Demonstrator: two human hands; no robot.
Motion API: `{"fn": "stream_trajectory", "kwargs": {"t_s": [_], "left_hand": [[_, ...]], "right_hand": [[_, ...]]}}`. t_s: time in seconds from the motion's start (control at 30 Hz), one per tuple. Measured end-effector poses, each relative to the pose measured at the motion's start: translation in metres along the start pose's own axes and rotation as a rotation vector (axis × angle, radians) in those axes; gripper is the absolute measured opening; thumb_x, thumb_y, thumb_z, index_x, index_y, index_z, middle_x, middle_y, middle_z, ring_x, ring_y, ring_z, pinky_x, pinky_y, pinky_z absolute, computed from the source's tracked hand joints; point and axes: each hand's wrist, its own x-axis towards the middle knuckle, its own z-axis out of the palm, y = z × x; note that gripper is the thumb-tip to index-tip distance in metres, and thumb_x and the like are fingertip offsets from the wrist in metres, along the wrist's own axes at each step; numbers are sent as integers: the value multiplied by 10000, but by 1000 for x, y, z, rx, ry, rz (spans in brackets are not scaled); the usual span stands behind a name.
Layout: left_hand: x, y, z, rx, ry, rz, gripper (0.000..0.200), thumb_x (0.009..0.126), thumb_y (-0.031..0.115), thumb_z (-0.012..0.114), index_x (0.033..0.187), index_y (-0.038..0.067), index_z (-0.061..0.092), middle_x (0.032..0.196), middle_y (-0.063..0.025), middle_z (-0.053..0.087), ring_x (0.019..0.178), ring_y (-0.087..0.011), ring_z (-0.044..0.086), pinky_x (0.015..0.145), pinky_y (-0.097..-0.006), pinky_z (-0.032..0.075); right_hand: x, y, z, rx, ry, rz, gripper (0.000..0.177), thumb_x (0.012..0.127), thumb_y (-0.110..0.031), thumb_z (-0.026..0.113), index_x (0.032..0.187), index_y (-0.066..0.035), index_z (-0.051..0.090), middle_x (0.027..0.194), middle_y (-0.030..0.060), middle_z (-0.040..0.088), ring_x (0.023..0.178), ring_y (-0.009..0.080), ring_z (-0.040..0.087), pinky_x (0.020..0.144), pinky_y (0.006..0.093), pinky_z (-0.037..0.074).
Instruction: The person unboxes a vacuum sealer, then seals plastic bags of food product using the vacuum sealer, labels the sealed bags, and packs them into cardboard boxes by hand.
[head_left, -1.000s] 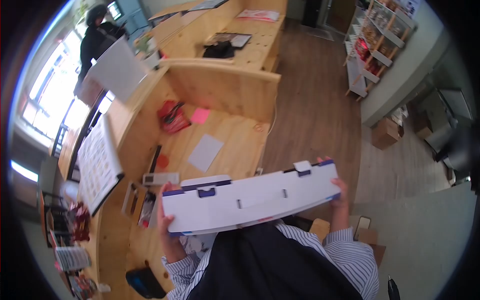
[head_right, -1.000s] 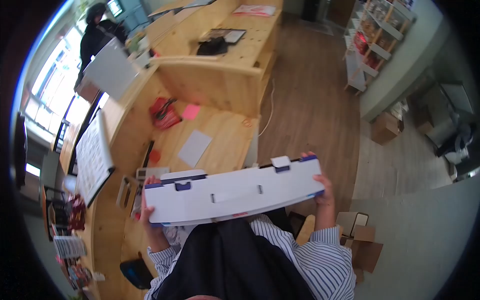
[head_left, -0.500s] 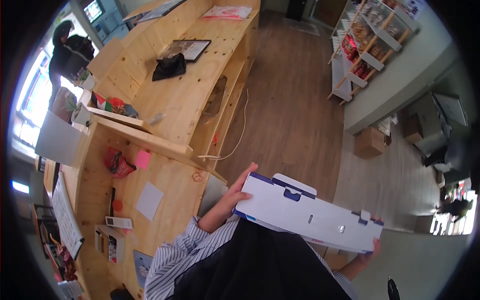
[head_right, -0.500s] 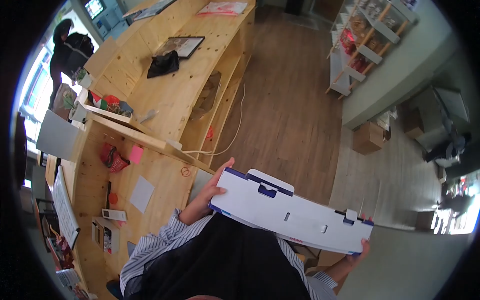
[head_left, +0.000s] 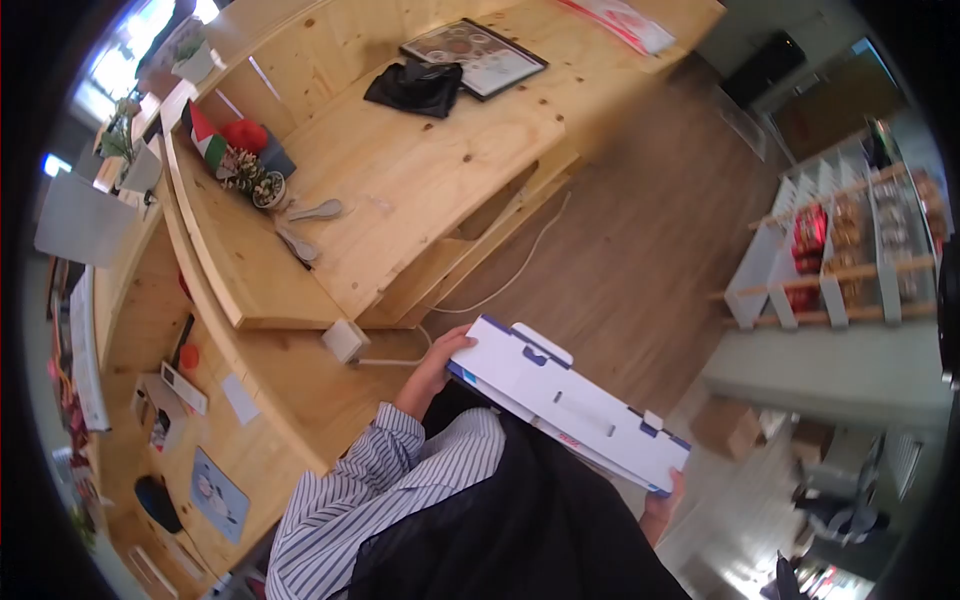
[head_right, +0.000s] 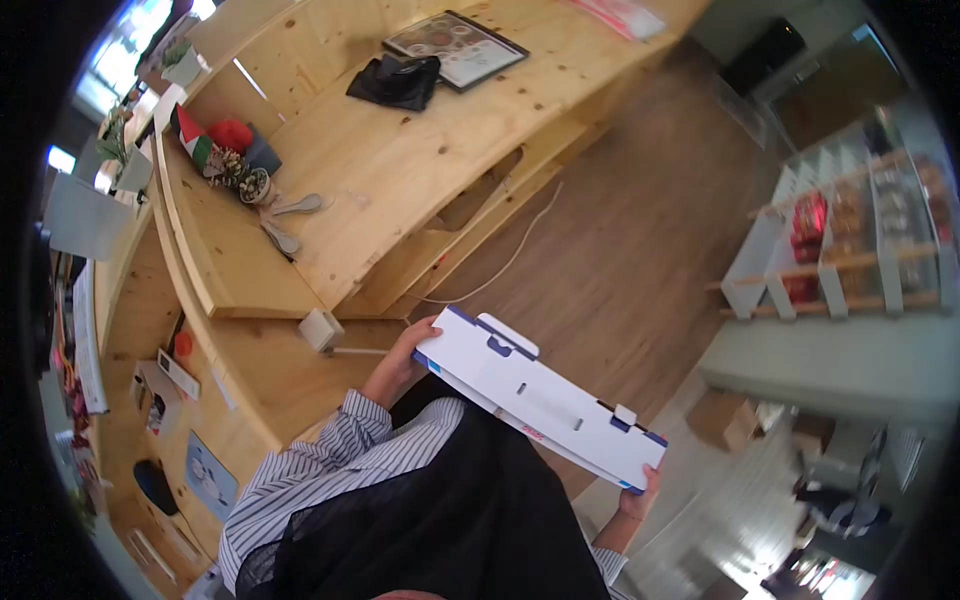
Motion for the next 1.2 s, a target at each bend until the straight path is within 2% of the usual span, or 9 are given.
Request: {"fn": "stream_trajectory", "kwargs": {"t_s": [0.3, 0.37, 0.43, 0.7, 0.87, 1.0, 1.03, 1.1, 1.2], "left_hand": [[155, -41, -114, -156, 448, -51, 344, 743, 271, 556, 967, 12, 533, 861, -78, 571, 832, -185, 533, 747, -309, 409], [181, -20, -118, -136, 758, 311, 283, 734, 243, 575, 911, 22, 570, 842, -102, 574, 795, -222, 524, 710, -297, 398], [191, -27, -149, -112, 920, 420, 281, 732, 226, 574, 922, 19, 562, 859, -107, 569, 804, -234, 521, 720, -306, 396], [196, -55, -243, -146, 1069, 322, 287, 723, 158, 570, 965, 8, 531, 928, -127, 549, 842, -279, 510, 756, -340, 390], [208, -86, -180, -68, 1101, 302, 302, 717, 115, 567, 992, 1, 512, 970, -139, 536, 866, -308, 502, 779, -362, 386], [228, -78, -94, 456, 1579, 554, 320, 713, 81, 565, 1013, -4, 497, 1004, -149, 526, 885, -331, 496, 797, -379, 383], [212, -64, -71, 491, 1526, 665, 325, 712, 72, 564, 1019, -6, 493, 1013, -152, 524, 890, -336, 495, 802, -384, 382], [146, -24, -7, 336, 1013, 859, 336, 711, 64, 541, 1037, 6, 483, 1023, -129, 515, 925, -330, 493, 818, -418, 376], [94, -63, 14, 893, 950, 783, 300, 691, 47, 544, 989, 29, 514, 952, -129, 531, 900, -331, 504, 789, -413, 389]], "right_hand": [[231, 75, 137, -182, -316, 93, 715, 633, -148, 545, 1280, -35, 264, 1201, 101, 395, 1136, 234, 368, 969, 326, 262], [272, 115, 160, -198, -368, 105, 734, 630, -154, 551, 1288, -35, 247, 1218, 104, 381, 1141, 236, 362, 970, 338, 261], [301, 155, 182, -105, -398, 114, 743, 636, -153, 548, 1297, -36, 228, 1234, 112, 365, 1147, 244, 351, 972, 351, 255], [346, 285, 234, -95, -420, 345, 679, 722, -147, 519, 1322, -103, 205, 1258, 116, 342, 1163, 264, 330, 954, 358, 277], [323, 343, 260, -136, -403, 585, 667, 748, -215, 505, 1325, -142, 178, 1285, 108, 296, 1176, 279, 307, 940, 397, 279], [274, 396, 316, -247, -556, 824, 659, 769, -269, 493, 1328, -174, 157, 1307, 102, 259, 1186, 291, 288, 928, 429, 282], [265, 400, 325, -273, -585, 883, 657, 775, -283, 490, 1328, -181, 152, 1312, 100, 250, 1189, 294, 283, 925, 437, 282], [240, 420, 351, -348, -660, 987, 653, 785, -310, 484, 1330, -197, 141, 1323, 97, 231, 1194, 300, 274, 919, 452, 284], [224, 432, 378, -469, -761, 1051, 649, 801, -350, 476, 1331, -221, 125, 1339, 92, 203, 1201, 309, 260, 911, 476, 285]]}}
